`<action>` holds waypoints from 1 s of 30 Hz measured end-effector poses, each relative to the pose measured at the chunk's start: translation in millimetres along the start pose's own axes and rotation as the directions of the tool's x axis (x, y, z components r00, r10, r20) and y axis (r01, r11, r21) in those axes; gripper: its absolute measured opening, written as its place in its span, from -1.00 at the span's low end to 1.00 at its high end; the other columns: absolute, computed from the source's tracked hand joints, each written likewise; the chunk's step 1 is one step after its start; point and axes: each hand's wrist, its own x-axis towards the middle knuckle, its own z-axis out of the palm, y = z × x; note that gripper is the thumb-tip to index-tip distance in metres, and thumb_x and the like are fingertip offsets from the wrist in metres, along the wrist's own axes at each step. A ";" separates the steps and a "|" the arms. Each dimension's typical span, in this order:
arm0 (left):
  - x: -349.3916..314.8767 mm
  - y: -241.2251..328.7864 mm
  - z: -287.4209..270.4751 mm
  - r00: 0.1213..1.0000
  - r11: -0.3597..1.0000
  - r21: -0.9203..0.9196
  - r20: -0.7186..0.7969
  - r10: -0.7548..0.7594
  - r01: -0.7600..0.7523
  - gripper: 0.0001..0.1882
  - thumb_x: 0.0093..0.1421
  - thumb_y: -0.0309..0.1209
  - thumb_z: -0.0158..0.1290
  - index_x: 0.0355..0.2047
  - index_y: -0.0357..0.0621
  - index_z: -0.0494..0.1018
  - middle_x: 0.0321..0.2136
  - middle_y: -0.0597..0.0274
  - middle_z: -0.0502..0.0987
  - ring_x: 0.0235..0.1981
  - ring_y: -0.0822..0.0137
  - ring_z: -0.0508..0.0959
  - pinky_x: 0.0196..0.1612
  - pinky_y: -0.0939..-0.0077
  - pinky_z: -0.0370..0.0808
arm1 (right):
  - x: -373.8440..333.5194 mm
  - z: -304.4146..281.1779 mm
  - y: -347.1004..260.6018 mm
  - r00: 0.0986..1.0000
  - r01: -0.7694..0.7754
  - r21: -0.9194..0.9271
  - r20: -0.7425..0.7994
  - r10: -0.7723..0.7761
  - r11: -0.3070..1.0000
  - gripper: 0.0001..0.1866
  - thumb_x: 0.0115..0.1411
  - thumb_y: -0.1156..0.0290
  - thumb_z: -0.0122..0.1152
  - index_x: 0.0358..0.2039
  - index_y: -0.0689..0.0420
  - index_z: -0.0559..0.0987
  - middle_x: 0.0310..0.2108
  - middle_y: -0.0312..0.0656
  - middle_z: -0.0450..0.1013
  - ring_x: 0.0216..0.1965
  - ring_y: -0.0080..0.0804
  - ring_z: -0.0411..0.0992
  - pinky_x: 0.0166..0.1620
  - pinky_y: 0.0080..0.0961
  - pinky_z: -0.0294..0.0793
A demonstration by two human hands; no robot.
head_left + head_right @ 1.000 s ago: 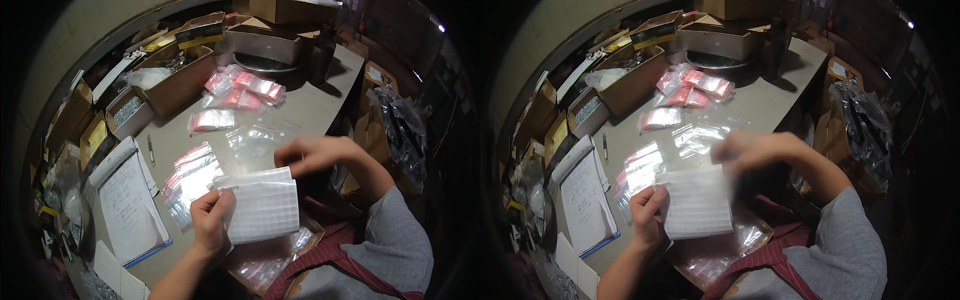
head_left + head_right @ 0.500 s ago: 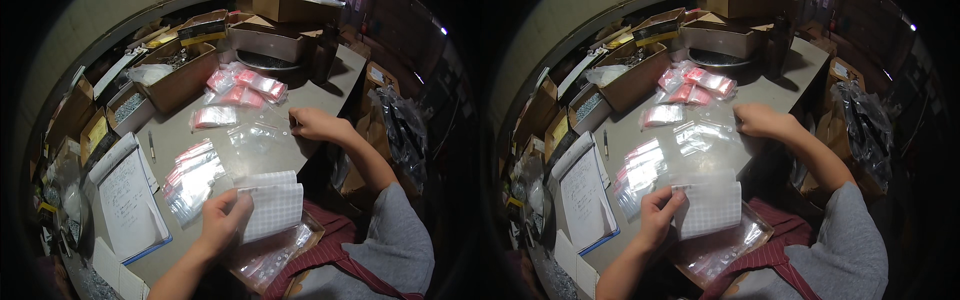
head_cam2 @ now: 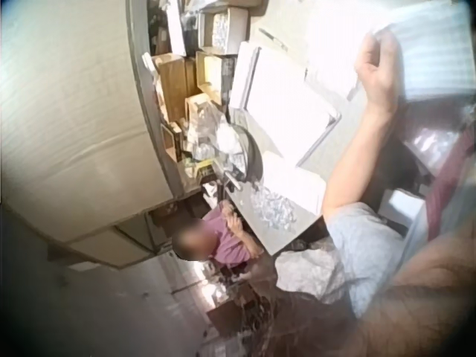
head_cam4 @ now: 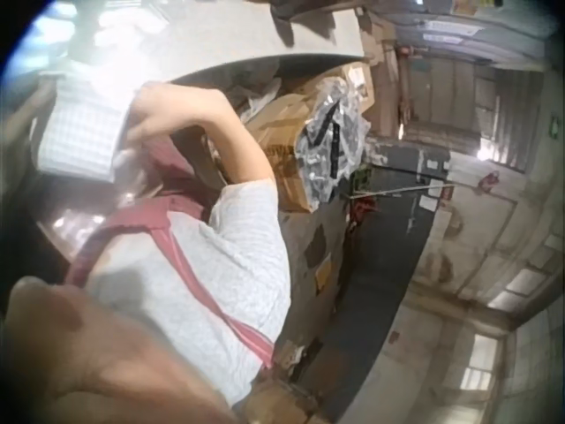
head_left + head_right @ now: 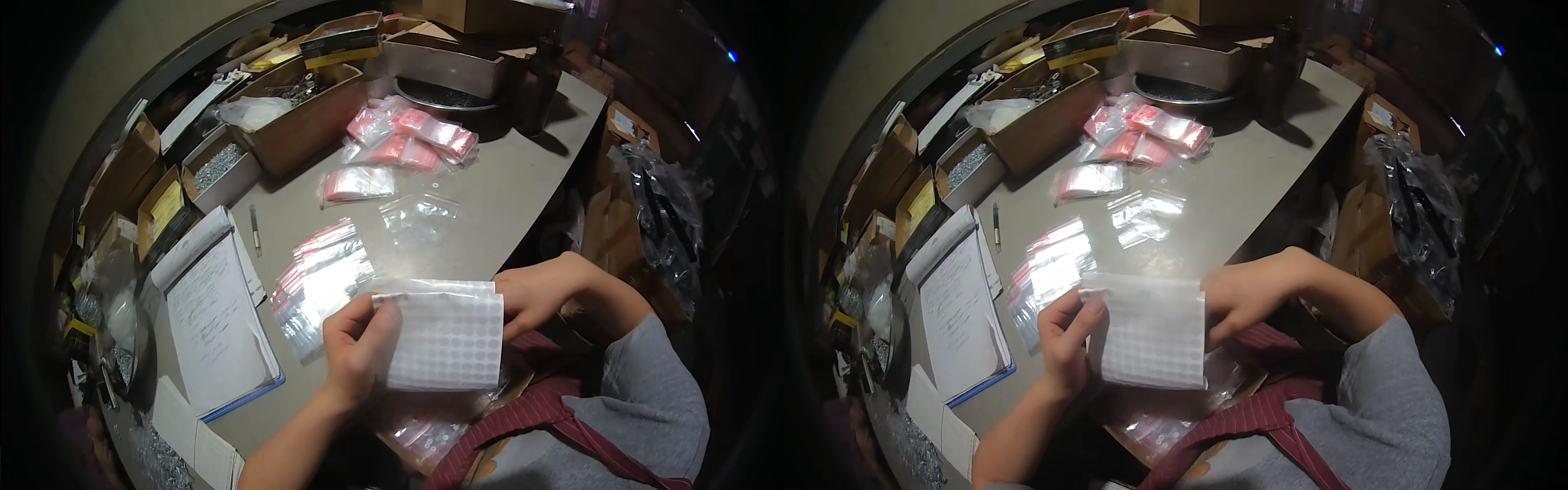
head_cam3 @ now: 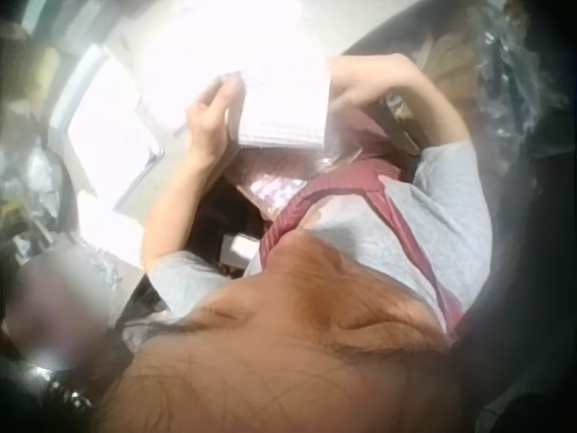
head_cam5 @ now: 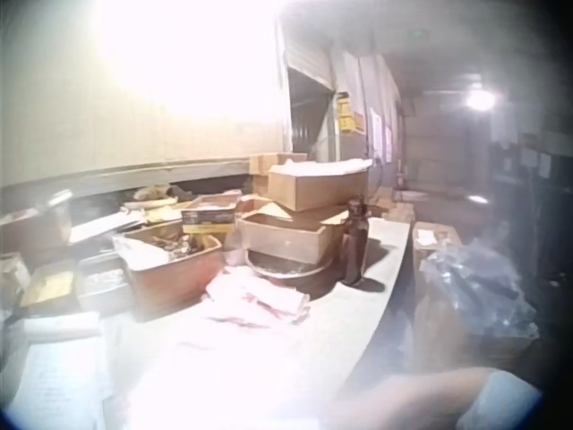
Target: The person repeatedly peels small circular stickers from a sheet and places them onto the table. The person continues this process for the duration of the clip, accumulating a small pile of loose stickers.
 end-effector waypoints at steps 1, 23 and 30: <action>-0.1 0.0 0.6 1.000 1.000 -0.004 -0.008 -0.010 0.010 -0.82 0.35 -0.42 0.07 -0.23 -0.30 0.58 -0.50 0.53 0.46 -0.49 0.68 0.34 -0.44 0.70 0.23 | -7.5 -8.4 1.6 0.993 -0.097 -0.106 0.053 0.103 0.990 -0.69 0.24 0.26 0.20 -0.17 0.25 0.57 -0.33 0.11 0.55 -0.31 0.01 0.54 -0.20 -0.17 0.50; -0.6 -9.7 -1.0 0.995 0.949 0.302 0.001 -0.096 0.092 -0.55 0.45 -0.20 0.02 -0.49 -0.33 0.51 -0.64 0.44 0.39 -0.54 0.61 0.30 -0.49 0.60 0.27 | 55.7 14.3 -32.6 0.759 -0.026 -0.510 -0.570 -0.315 0.860 -0.76 -0.07 0.48 0.25 -0.33 0.18 0.47 -0.40 -0.12 0.37 -0.33 -0.09 0.42 -0.21 -0.26 0.45; 1.3 -14.4 0.0 0.995 0.960 0.260 -0.031 -0.096 0.101 -0.55 0.44 -0.23 0.02 -0.55 -0.31 0.46 -0.67 0.44 0.36 -0.57 0.58 0.27 -0.51 0.55 0.25 | 48.5 15.4 -30.9 0.773 0.072 -0.667 -0.432 -0.464 0.742 -0.73 -0.05 0.51 0.22 -0.26 0.18 0.51 -0.39 -0.16 0.38 -0.30 -0.18 0.43 -0.21 -0.31 0.49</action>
